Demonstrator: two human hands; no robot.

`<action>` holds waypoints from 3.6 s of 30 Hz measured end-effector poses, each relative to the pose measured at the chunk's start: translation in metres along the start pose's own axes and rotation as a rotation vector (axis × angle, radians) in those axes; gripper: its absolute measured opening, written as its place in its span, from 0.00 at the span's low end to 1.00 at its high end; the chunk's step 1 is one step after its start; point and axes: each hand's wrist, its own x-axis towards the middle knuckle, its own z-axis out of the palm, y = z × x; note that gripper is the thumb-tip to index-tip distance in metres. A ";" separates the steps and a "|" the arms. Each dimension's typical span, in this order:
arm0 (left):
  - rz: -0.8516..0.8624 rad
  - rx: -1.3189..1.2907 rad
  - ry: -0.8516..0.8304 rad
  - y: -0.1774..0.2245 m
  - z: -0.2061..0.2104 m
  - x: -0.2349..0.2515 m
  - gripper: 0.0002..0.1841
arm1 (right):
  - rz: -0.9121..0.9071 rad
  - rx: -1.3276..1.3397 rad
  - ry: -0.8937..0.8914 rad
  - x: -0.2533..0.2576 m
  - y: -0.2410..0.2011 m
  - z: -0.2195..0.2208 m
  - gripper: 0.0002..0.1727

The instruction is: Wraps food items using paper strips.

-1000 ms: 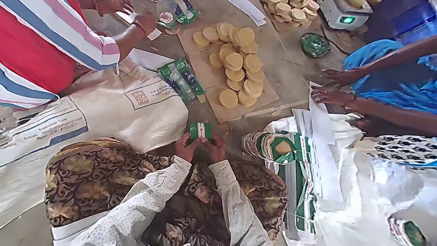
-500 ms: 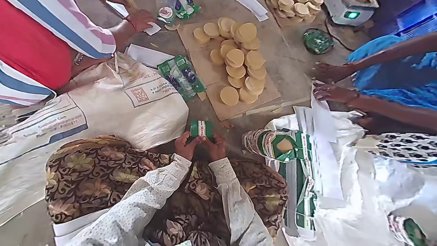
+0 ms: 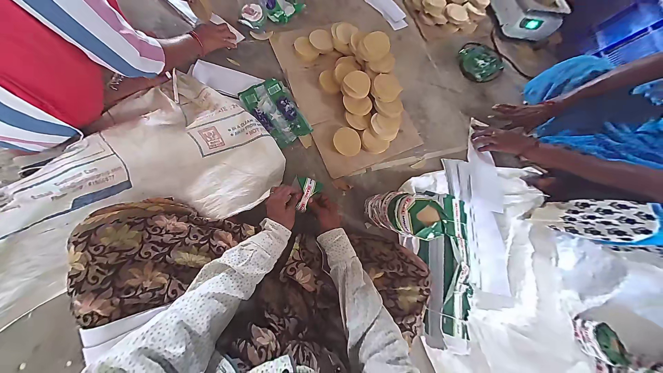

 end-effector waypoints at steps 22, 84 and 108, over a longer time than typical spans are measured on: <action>-0.227 -0.212 -0.154 0.043 -0.052 -0.017 0.17 | -0.147 -0.798 0.354 -0.073 -0.093 0.014 0.28; -0.274 -0.943 0.289 0.079 -0.059 -0.076 0.23 | -1.035 -0.719 0.495 -0.089 -0.071 0.056 0.09; -0.182 -0.767 -0.666 0.071 -0.128 -0.049 0.13 | -0.823 -0.612 -0.120 -0.096 -0.131 -0.003 0.10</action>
